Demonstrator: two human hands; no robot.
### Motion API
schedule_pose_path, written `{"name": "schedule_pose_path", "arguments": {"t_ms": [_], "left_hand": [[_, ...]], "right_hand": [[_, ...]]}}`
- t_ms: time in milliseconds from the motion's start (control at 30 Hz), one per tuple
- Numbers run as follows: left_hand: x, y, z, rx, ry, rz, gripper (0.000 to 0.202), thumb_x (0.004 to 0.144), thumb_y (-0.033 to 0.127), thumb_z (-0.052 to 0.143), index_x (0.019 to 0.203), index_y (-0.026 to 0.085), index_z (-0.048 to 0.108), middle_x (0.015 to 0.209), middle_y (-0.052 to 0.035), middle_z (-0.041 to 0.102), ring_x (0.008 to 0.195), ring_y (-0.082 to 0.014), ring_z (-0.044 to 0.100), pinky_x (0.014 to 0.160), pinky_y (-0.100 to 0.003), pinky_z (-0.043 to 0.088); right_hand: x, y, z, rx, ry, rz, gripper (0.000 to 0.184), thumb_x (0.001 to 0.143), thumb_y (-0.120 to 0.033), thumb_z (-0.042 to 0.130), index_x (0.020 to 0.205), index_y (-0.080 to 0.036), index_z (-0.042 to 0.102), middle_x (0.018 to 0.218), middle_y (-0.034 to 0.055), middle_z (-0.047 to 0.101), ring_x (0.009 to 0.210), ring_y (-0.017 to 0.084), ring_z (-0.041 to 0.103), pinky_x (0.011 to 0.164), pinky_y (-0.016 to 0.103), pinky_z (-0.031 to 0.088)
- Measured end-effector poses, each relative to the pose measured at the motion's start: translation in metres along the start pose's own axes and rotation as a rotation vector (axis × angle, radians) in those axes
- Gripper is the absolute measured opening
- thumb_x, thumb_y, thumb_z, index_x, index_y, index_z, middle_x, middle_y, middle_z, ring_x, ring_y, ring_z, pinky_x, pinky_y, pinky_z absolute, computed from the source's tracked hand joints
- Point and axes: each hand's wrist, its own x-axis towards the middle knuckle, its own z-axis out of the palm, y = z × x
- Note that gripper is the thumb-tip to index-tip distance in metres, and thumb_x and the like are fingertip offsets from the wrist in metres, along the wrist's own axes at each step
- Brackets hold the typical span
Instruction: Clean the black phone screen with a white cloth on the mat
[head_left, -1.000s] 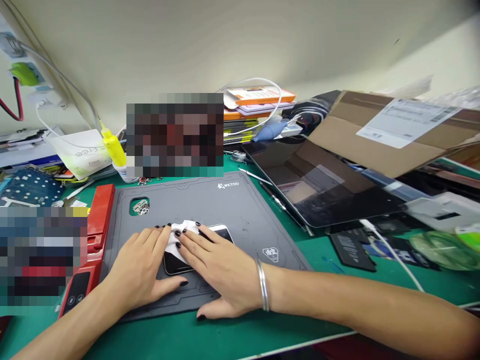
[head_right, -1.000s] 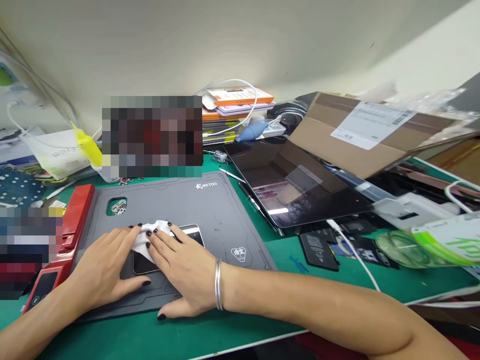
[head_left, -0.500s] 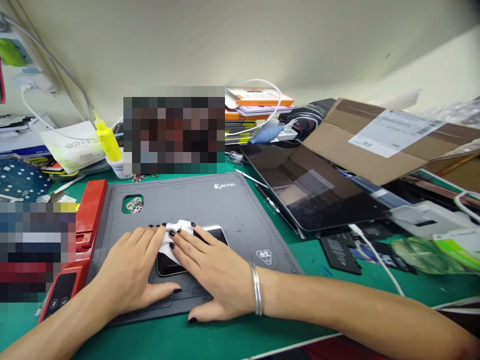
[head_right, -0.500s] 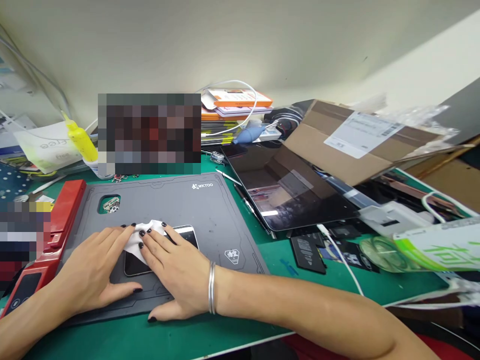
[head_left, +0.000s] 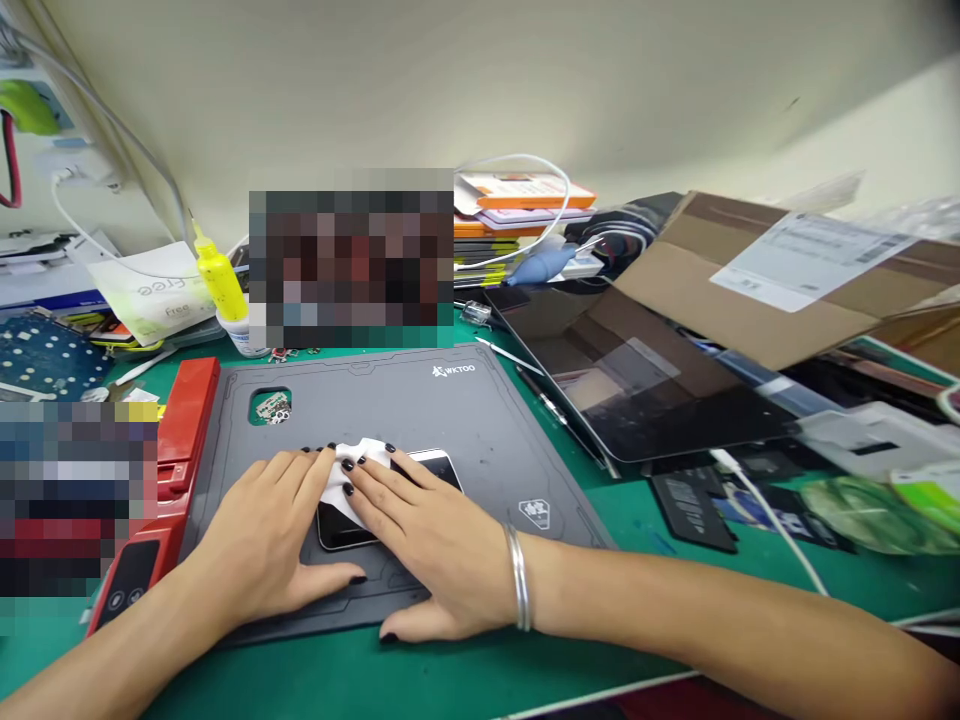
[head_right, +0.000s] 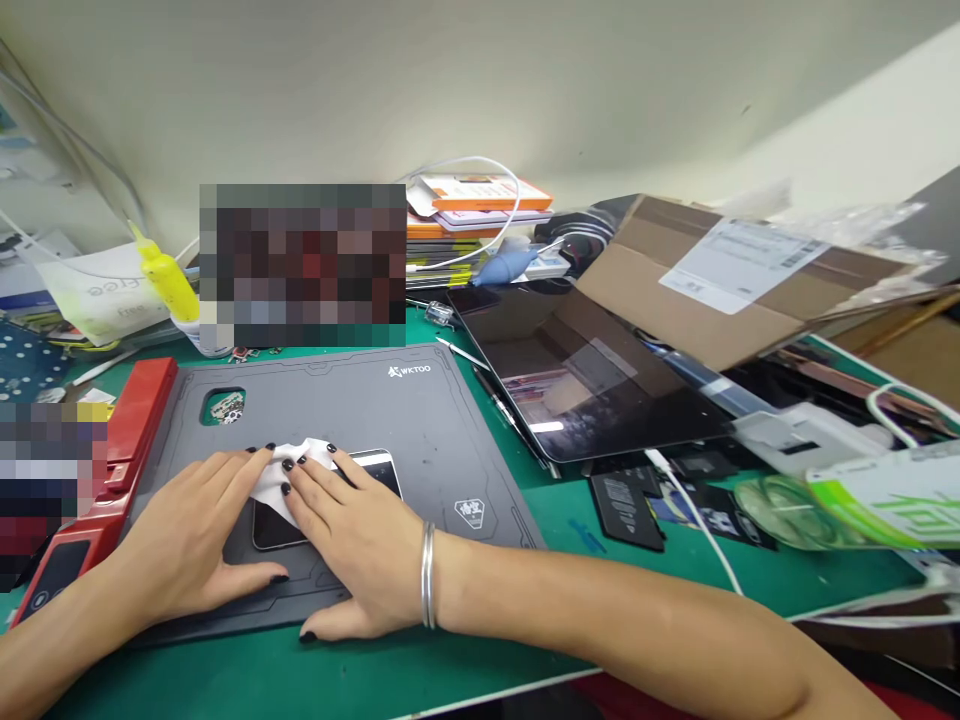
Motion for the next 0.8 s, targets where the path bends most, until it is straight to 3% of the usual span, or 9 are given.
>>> {"name": "schedule_pose_path", "arguments": {"t_ms": [800], "left_hand": [[0.0005,0.0018,-0.0011,-0.049,-0.088,-0.043,0.082,0.083,0.064,0.06,0.136,0.004,0.044,0.117,-0.0219,0.066,0.101,-0.0351,0.063,0.081,-0.047,0.054]], "right_hand": [[0.0008,-0.0003,0.003,0.022,-0.045,-0.005,0.102,0.086,-0.074,0.048,0.147,0.006,0.037,0.157,0.0295,0.028,0.149,0.042,0.02,0.122,0.058,0.009]]}}
